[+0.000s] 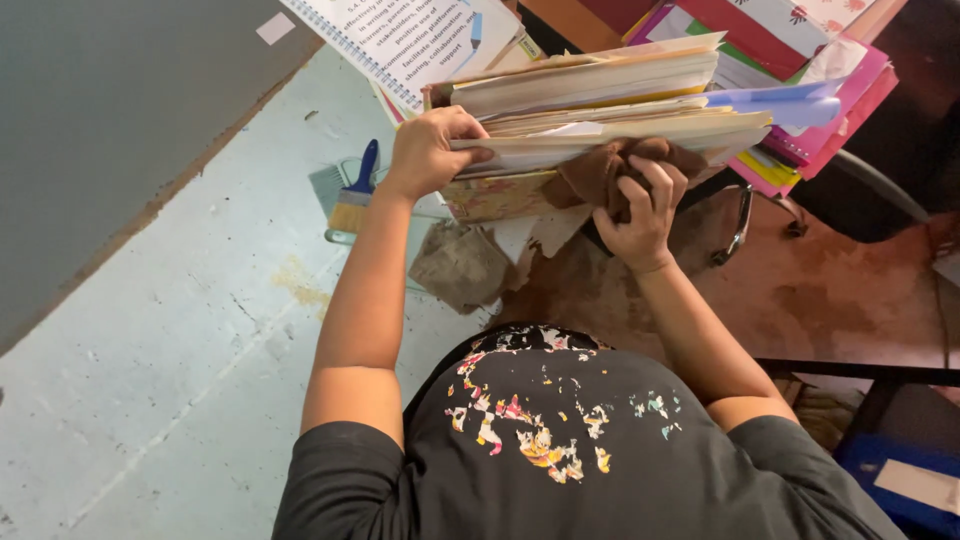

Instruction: The person retrieves a file box from a shelf and places it on a table. They then use a small brush to sweep dust off the file box and later use a cloth to wipe the box's surface.

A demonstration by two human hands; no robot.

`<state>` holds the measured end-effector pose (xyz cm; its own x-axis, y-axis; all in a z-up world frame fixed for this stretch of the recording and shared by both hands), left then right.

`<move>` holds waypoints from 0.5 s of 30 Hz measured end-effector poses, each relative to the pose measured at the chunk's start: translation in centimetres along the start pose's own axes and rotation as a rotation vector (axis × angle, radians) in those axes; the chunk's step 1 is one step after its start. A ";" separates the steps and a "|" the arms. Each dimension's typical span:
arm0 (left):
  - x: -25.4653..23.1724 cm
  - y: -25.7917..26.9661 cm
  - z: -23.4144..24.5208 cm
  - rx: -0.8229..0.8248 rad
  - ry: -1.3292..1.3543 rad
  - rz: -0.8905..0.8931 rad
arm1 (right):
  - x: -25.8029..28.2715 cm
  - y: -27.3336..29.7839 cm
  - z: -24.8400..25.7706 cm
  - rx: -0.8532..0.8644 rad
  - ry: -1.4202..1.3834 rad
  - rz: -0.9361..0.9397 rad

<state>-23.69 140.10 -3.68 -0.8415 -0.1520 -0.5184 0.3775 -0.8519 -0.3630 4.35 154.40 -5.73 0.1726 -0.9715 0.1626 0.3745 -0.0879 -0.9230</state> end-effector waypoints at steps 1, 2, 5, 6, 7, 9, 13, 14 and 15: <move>0.0 -0.1 0.1 0.005 0.005 0.004 | -0.2 0.7 -0.5 0.002 0.016 -0.008; 0.0 -0.1 0.1 0.010 0.013 0.010 | -0.4 1.4 -0.8 0.007 0.032 -0.015; 0.1 -0.3 0.2 0.011 0.018 0.026 | 1.2 1.1 -2.8 -0.015 0.025 -0.031; 0.4 -0.4 0.2 0.012 0.018 0.024 | 1.6 1.9 -4.5 -0.017 0.027 -0.032; 0.5 -0.5 0.1 0.021 0.011 0.018 | 2.2 2.6 -6.4 0.001 0.011 -0.013; 0.7 -0.9 0.2 0.027 0.002 0.011 | 4.1 3.1 -10.3 0.017 -0.007 0.010; 0.9 -0.8 -0.2 -0.004 0.013 -0.007 | 10.7 1.7 -16.1 0.157 -0.043 0.253; 1.1 -0.9 -0.4 -0.007 0.027 -0.010 | 11.5 0.8 -16.9 0.145 -0.014 0.246; 0.9 -0.7 -0.3 -0.008 0.028 -0.010 | 10.6 1.1 -16.3 0.146 -0.013 0.247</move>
<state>-24.56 140.72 -4.10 -0.8342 -0.1290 -0.5361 0.3721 -0.8492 -0.3747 -8.24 140.45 -10.71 0.2868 -0.9564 -0.0556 0.4468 0.1849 -0.8753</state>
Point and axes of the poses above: each hand's wrist, its own y-axis away from the middle knuckle, its own z-axis out of the back of the hand, x = y × z, the point moved 6 cm from there along -y, towards the middle knuckle, and after that the axes turned 11 degrees about -y, right-handed, at the moved point
